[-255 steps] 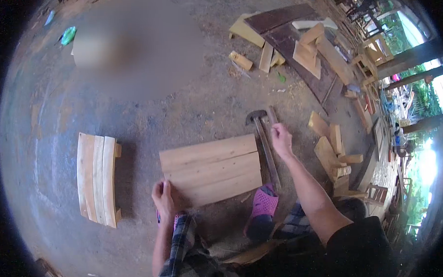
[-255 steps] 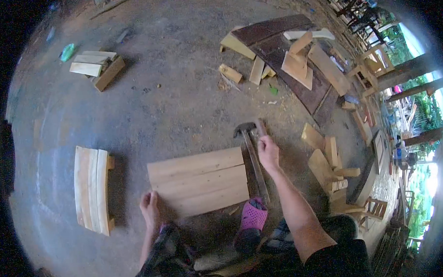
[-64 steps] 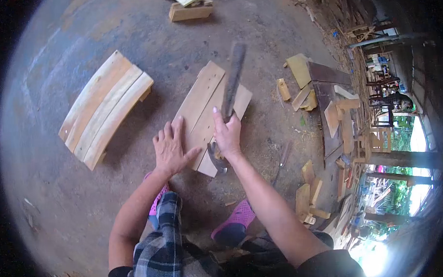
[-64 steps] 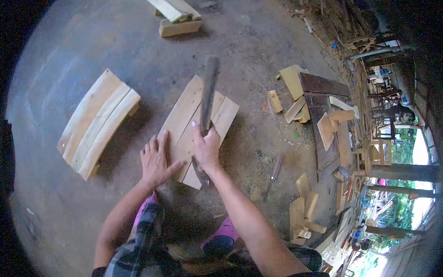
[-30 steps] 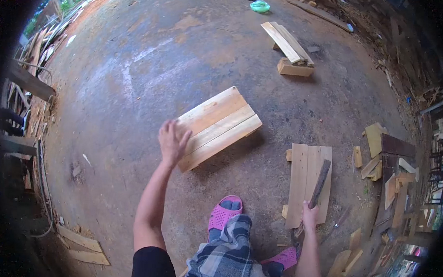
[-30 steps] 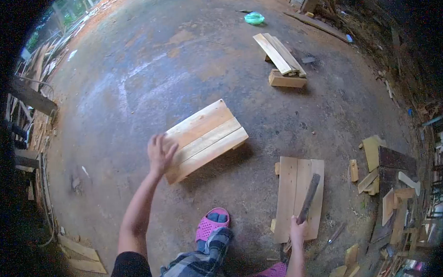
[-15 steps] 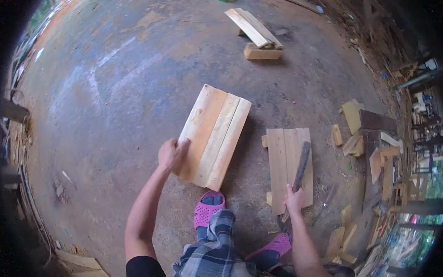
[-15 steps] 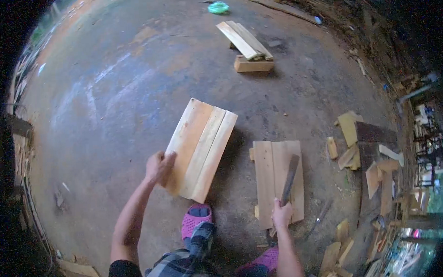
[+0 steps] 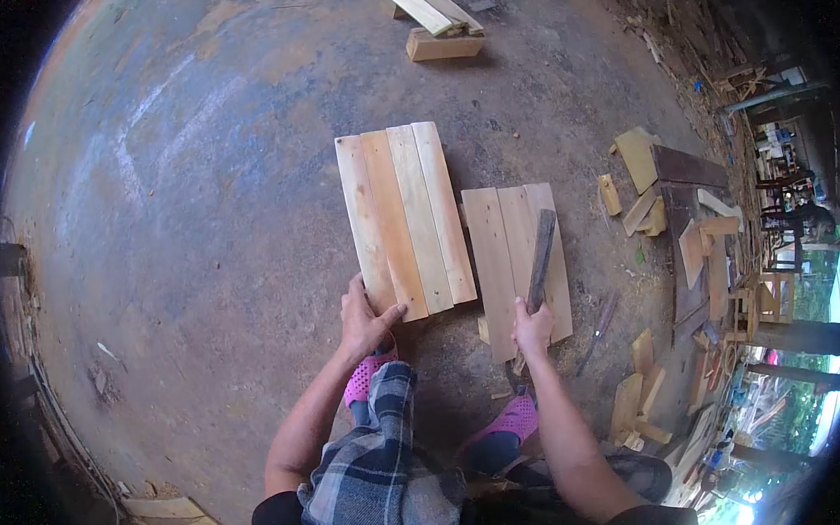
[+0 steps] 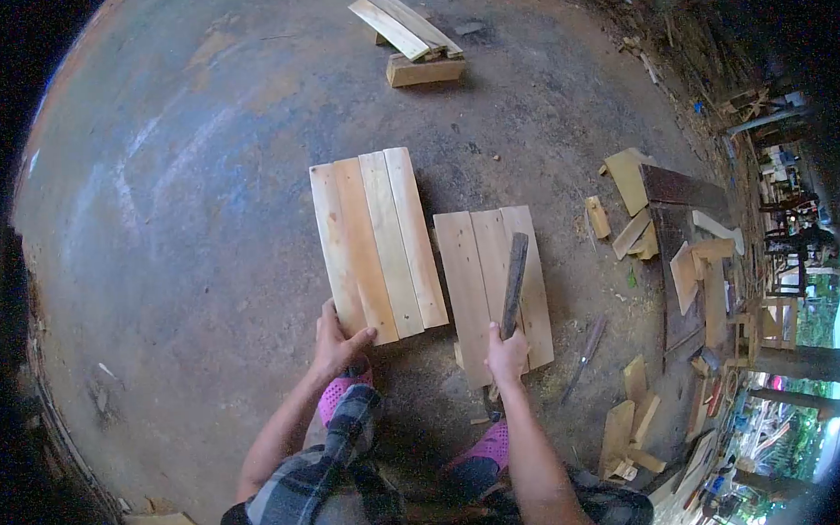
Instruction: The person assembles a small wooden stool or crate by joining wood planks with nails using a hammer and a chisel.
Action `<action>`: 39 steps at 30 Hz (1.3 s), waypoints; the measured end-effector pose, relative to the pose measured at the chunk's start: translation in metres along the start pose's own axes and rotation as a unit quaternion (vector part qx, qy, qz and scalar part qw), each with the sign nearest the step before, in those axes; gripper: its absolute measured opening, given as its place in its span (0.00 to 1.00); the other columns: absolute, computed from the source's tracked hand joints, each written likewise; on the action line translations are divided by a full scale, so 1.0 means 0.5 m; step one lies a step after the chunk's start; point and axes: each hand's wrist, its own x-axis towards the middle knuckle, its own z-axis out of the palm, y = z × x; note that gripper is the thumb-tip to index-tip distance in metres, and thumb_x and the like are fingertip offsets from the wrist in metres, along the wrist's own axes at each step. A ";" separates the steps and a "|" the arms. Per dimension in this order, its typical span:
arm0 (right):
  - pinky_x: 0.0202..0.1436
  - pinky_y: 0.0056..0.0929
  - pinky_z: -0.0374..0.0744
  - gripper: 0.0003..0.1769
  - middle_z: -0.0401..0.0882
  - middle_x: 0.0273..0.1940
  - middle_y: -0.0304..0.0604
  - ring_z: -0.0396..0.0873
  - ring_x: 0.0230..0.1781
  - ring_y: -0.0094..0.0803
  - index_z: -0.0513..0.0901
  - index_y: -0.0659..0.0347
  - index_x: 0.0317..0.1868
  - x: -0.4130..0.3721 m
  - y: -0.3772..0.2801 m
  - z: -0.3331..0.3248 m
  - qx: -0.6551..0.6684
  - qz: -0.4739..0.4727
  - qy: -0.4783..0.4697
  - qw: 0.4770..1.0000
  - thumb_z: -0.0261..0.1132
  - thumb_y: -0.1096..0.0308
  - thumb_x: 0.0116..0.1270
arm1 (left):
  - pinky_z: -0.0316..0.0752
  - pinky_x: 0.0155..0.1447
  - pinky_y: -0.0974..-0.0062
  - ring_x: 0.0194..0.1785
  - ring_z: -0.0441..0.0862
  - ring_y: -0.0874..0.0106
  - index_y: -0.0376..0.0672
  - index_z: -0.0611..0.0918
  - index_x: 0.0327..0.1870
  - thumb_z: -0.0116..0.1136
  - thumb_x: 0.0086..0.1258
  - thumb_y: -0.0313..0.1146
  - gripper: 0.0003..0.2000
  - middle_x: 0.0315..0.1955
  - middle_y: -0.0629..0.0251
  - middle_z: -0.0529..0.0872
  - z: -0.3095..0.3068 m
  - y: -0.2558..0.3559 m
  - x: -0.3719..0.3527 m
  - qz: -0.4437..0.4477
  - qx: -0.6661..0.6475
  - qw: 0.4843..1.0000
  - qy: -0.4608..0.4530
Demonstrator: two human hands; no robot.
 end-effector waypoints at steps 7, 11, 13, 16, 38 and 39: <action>0.08 0.29 0.69 0.14 0.69 0.14 0.36 0.70 0.07 0.26 0.72 0.63 0.30 -0.005 -0.001 0.001 0.006 -0.018 0.011 1.000 0.64 0.62 0.68 | 0.66 0.61 0.52 0.55 0.71 0.50 0.36 0.64 0.65 0.76 0.47 0.47 0.45 0.51 0.46 0.75 0.035 0.064 -0.006 -0.054 0.134 0.986 0.077; 0.09 0.28 0.69 0.13 0.69 0.15 0.35 0.69 0.07 0.25 0.74 0.64 0.32 0.007 0.028 0.005 -0.007 -0.047 0.007 0.999 0.63 0.62 0.68 | 0.68 0.60 0.53 0.55 0.71 0.50 0.35 0.68 0.60 0.76 0.49 0.46 0.41 0.49 0.46 0.75 0.042 0.077 -0.014 -0.076 0.103 0.985 0.117; 0.09 0.28 0.69 0.13 0.69 0.15 0.35 0.70 0.08 0.25 0.75 0.64 0.33 0.000 0.026 0.002 -0.005 -0.046 0.000 0.999 0.64 0.62 0.68 | 0.68 0.59 0.54 0.54 0.71 0.50 0.34 0.69 0.58 0.75 0.50 0.45 0.38 0.48 0.45 0.76 0.045 0.079 -0.020 -0.068 0.091 0.987 0.110; 0.09 0.27 0.69 0.13 0.69 0.15 0.35 0.69 0.08 0.25 0.76 0.64 0.36 0.006 0.027 0.004 0.013 -0.040 -0.004 0.999 0.64 0.62 0.68 | 0.69 0.58 0.56 0.53 0.72 0.50 0.34 0.71 0.54 0.74 0.53 0.43 0.33 0.46 0.45 0.77 0.050 0.085 -0.036 -0.060 0.073 0.991 0.099; 0.26 0.27 0.73 0.22 0.78 0.28 0.38 0.75 0.22 0.25 0.75 0.64 0.44 0.038 0.004 -0.161 -0.040 -0.159 0.017 0.986 0.63 0.50 0.69 | 0.75 0.59 0.63 0.56 0.80 0.55 0.33 0.68 0.62 0.69 0.59 0.34 0.31 0.54 0.42 0.79 0.144 -0.065 -0.129 -0.055 -0.117 0.946 -0.297; 0.27 0.27 0.74 0.23 0.78 0.29 0.39 0.75 0.22 0.25 0.75 0.65 0.46 0.036 -0.018 -0.166 -0.025 -0.125 -0.007 0.992 0.64 0.50 0.69 | 0.75 0.59 0.63 0.56 0.80 0.56 0.34 0.67 0.63 0.69 0.60 0.34 0.33 0.54 0.43 0.79 0.138 -0.056 -0.121 -0.110 -0.084 0.925 -0.354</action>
